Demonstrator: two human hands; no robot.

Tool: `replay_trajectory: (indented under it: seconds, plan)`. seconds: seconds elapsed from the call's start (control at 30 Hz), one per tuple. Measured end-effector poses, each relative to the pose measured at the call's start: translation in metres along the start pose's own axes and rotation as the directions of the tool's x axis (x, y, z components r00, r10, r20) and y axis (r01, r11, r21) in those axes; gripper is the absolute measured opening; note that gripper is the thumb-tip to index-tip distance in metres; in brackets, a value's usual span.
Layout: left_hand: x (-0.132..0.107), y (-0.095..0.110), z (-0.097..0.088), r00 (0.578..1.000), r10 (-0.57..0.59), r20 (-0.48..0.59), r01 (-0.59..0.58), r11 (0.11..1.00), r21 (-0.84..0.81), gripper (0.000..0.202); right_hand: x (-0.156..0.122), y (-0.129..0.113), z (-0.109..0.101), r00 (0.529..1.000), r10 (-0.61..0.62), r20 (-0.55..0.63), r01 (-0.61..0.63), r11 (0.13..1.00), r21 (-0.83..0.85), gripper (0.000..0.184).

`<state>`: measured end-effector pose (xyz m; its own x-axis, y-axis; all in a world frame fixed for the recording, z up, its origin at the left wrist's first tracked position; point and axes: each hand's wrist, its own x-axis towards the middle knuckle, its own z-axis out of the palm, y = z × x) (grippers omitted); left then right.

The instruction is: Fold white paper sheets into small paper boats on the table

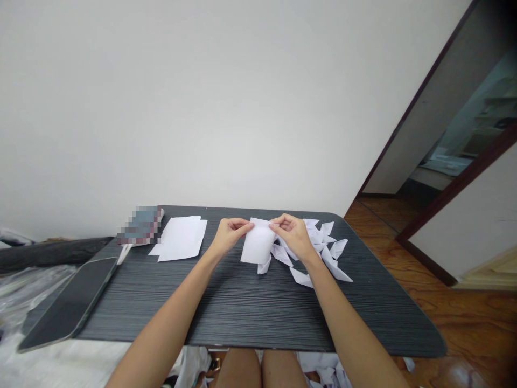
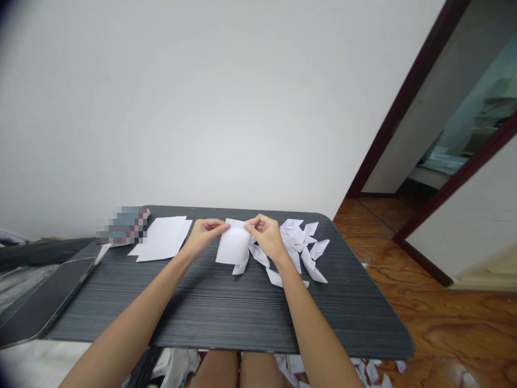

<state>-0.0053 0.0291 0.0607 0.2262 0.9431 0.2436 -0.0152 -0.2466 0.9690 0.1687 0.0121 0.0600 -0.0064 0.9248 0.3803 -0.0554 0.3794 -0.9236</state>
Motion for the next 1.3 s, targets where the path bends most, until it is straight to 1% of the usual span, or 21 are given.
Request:
replay_trajectory:
  seconds: [0.1,0.17,0.27,0.3,0.4,0.47,0.53,0.6,0.67,0.7,0.8,0.83,0.93,1.07,1.23,1.3]
  plan:
    - [-0.002,0.003,0.001,1.0,0.003,-0.001,-0.003,1.0,0.013,0.022,0.0,0.0,0.001,1.0,0.008,-0.001,-0.008,1.0,0.011,0.018]
    - [-0.002,0.005,0.002,1.0,0.012,-0.02,-0.011,1.0,0.022,0.023,0.0,-0.001,0.001,1.0,0.031,0.004,-0.031,0.998,0.05,0.019]
    - [-0.002,0.005,0.001,0.996,0.05,-0.075,-0.047,0.998,0.044,0.022,-0.001,-0.001,0.001,0.992,0.121,0.024,-0.123,0.986,0.113,0.034]
    - [-0.002,0.005,0.0,0.993,0.066,-0.093,-0.061,0.997,0.054,0.022,-0.001,-0.002,0.001,0.987,0.158,0.025,-0.16,0.98,0.119,0.035]
    - [-0.002,0.004,-0.001,0.989,0.099,-0.113,-0.091,0.993,0.079,0.022,-0.002,-0.002,0.002,0.975,0.222,-0.022,-0.218,0.969,0.114,0.024]
    - [-0.003,0.004,-0.001,0.988,0.111,-0.112,-0.101,0.991,0.091,0.022,-0.001,-0.003,0.002,0.973,0.224,-0.056,-0.215,0.968,0.129,0.023]
    - [-0.004,0.005,-0.001,0.984,0.127,-0.121,-0.114,0.987,0.109,0.022,-0.002,-0.004,0.004,0.973,0.226,-0.055,-0.216,0.965,0.153,0.023]
    - [-0.005,0.006,-0.001,0.978,0.154,-0.142,-0.135,0.982,0.133,0.022,-0.003,-0.005,0.006,0.969,0.248,-0.002,-0.245,0.957,0.156,0.024]
    - [-0.005,0.007,-0.001,0.969,0.181,-0.166,-0.157,0.976,0.151,0.023,-0.005,-0.006,0.009,0.961,0.269,0.056,-0.274,0.954,0.122,0.025]
    - [-0.005,0.007,-0.001,0.966,0.19,-0.175,-0.163,0.974,0.158,0.024,-0.005,-0.006,0.01,0.96,0.273,0.069,-0.279,0.955,0.098,0.025]
    - [-0.005,0.007,-0.002,0.96,0.2,-0.195,-0.167,0.971,0.171,0.026,-0.007,-0.007,0.011,0.964,0.259,0.055,-0.263,0.962,0.07,0.027]
    - [-0.005,0.008,-0.002,0.957,0.203,-0.208,-0.168,0.97,0.175,0.027,-0.008,-0.008,0.011,0.962,0.263,0.075,-0.268,0.961,0.069,0.028]
    - [-0.004,0.009,-0.004,0.937,0.224,-0.266,-0.176,0.966,0.191,0.026,-0.009,-0.008,0.01,0.938,0.294,0.185,-0.306,0.951,0.043,0.028]
    - [-0.003,0.01,-0.008,0.921,0.239,-0.308,-0.181,0.962,0.203,0.025,-0.01,-0.007,0.01,0.924,0.305,0.23,-0.319,0.947,0.024,0.026]
    - [0.0,0.01,-0.013,0.895,0.238,-0.377,-0.172,0.965,0.199,0.024,-0.014,-0.01,0.013,0.87,0.332,0.365,-0.355,0.935,-0.007,0.026]
    - [0.001,0.009,-0.016,0.887,0.241,-0.393,-0.171,0.964,0.205,0.024,-0.015,-0.014,0.011,0.832,0.357,0.424,-0.379,0.925,-0.035,0.025]
